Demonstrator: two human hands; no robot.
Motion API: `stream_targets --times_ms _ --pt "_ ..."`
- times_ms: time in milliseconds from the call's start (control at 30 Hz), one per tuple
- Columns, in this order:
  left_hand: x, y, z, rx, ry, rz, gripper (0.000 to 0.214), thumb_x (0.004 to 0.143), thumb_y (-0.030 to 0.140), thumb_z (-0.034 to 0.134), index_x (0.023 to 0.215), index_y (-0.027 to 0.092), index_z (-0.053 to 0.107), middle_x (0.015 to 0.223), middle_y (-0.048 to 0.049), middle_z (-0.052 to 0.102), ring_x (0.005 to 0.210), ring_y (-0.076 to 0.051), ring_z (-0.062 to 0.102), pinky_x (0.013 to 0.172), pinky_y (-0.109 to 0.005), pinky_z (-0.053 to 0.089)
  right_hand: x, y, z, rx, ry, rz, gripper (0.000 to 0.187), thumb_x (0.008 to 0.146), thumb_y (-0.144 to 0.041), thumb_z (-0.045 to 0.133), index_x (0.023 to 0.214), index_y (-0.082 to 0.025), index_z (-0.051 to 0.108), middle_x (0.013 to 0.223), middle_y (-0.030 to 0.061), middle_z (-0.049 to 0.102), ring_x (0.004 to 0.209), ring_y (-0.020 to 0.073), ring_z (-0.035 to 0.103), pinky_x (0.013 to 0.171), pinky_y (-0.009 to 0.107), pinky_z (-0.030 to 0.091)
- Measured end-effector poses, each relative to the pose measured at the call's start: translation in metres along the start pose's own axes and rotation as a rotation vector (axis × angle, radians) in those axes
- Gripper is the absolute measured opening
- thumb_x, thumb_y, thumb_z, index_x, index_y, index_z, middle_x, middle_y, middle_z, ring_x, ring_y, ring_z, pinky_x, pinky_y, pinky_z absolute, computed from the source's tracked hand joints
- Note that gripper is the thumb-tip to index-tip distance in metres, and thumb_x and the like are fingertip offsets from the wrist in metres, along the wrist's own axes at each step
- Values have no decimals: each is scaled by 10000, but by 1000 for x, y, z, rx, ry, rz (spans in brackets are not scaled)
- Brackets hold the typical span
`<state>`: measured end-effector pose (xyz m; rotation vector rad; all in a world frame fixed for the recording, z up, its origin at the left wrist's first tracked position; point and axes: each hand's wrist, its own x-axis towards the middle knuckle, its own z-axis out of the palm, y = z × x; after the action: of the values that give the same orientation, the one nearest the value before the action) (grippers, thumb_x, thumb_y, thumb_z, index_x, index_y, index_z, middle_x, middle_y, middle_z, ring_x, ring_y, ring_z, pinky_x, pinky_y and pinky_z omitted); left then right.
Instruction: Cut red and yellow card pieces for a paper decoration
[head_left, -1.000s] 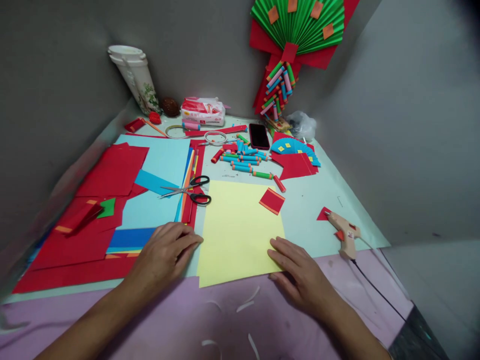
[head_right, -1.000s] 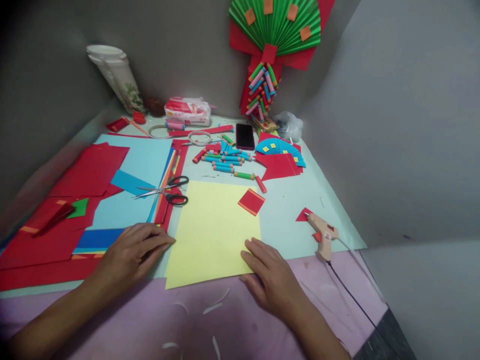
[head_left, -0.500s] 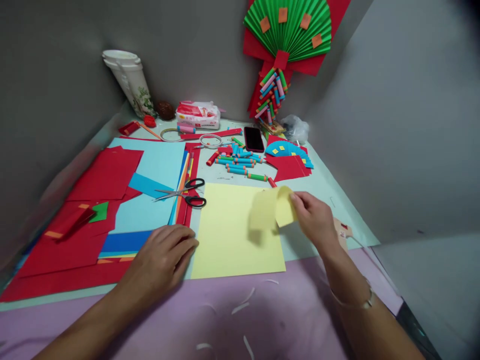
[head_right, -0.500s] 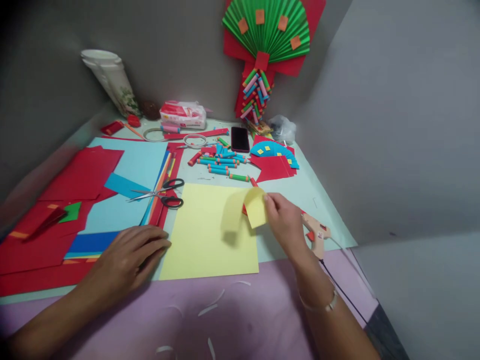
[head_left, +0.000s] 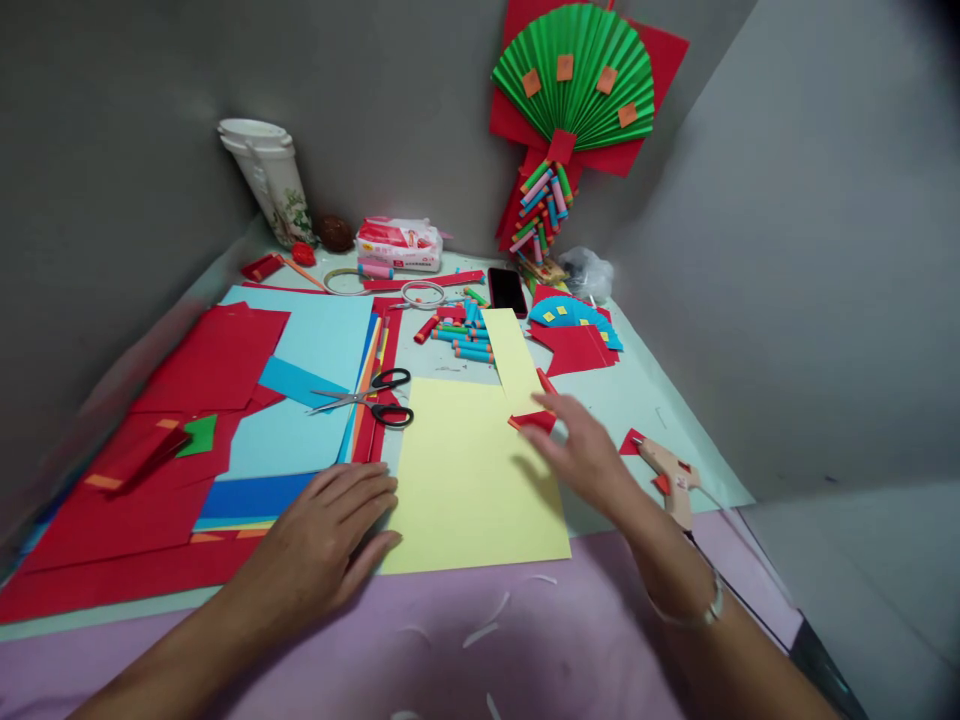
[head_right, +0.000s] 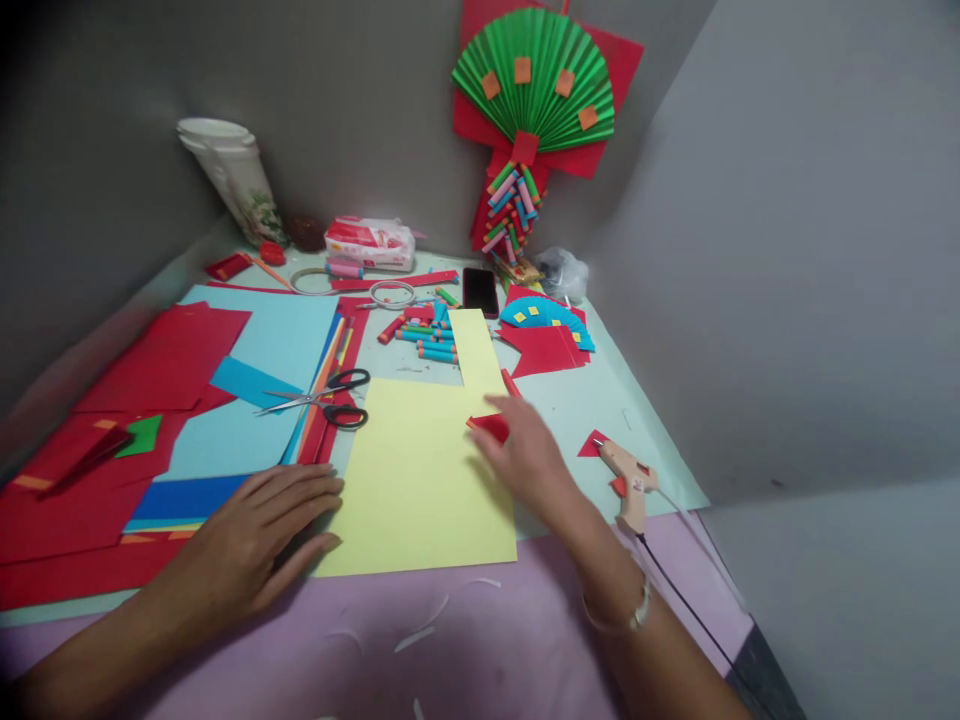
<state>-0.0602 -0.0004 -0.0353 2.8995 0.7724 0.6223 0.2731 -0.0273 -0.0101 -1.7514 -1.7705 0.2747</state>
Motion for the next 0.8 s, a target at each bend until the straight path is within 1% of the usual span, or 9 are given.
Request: stream_targets --times_ms 67,167,233,333,400,533,600,700,800 --pt "-1 -1 0 1 -9 4 319 865 311 635 1143 155 650 1167 -117 701 1192 -293 572 1022 -459 395 -44 -10 5 -12 -140 -249 480 877 -371 628 1314 -186 552 1315 157 583 1238 304 525 1032 483 448" --pt "-2 -1 -2 10 -25 16 411 849 391 652 1185 155 628 1205 -127 685 1205 -307 562 1023 -470 396 -96 -18 15 -104 -248 -343 653 797 -351 736 1372 -162 489 1411 191 494 1305 346 457 1031 517 458" --pt "-2 -1 -3 16 -32 18 465 838 435 655 1208 157 616 1223 -133 677 1203 -316 564 1020 -476 399 -112 -20 20 -141 -266 -356 597 827 -273 703 1366 -146 481 1419 202 486 1316 349 448 1026 528 464" --pt "-2 1 -5 31 -39 20 536 814 508 658 1211 151 611 1226 -145 673 1189 -330 571 1007 -483 407 -117 -19 21 -146 -208 -377 434 890 -195 595 1314 -152 513 1366 191 544 1281 326 498 1000 516 494" --pt "-1 3 -6 44 -45 28 587 798 556 656 1211 140 608 1230 -154 668 1193 -341 565 1009 -492 403 -114 -18 19 -135 -174 -400 388 903 -170 551 1290 -151 533 1339 187 568 1261 319 522 988 506 509" --pt "-2 5 -8 72 -60 43 651 790 594 647 1223 112 587 1257 -172 646 1218 -348 539 1032 -502 377 -110 -12 17 -115 -143 -436 419 891 -77 468 1295 -161 543 1310 168 598 1250 289 543 980 482 524" --pt "-2 6 -7 72 -61 45 667 785 600 649 1227 106 578 1264 -180 638 1226 -349 530 1040 -504 371 -110 -10 16 -93 -139 -443 428 900 -76 455 1309 -172 537 1297 155 612 1242 272 553 981 468 527" --pt "-3 6 -5 53 -50 39 605 793 561 660 1198 118 584 1260 -181 635 1237 -351 521 1051 -516 364 -108 -8 12 -60 -151 -445 403 922 -111 457 1308 -185 546 1277 142 631 1229 259 567 979 452 533" --pt "-3 7 -2 23 -19 43 428 825 396 656 1160 136 595 1226 -165 657 1223 -336 536 1051 -518 371 -106 -9 6 -38 -175 -443 378 929 -122 457 1284 -181 573 1249 136 650 1207 246 586 959 432 549"
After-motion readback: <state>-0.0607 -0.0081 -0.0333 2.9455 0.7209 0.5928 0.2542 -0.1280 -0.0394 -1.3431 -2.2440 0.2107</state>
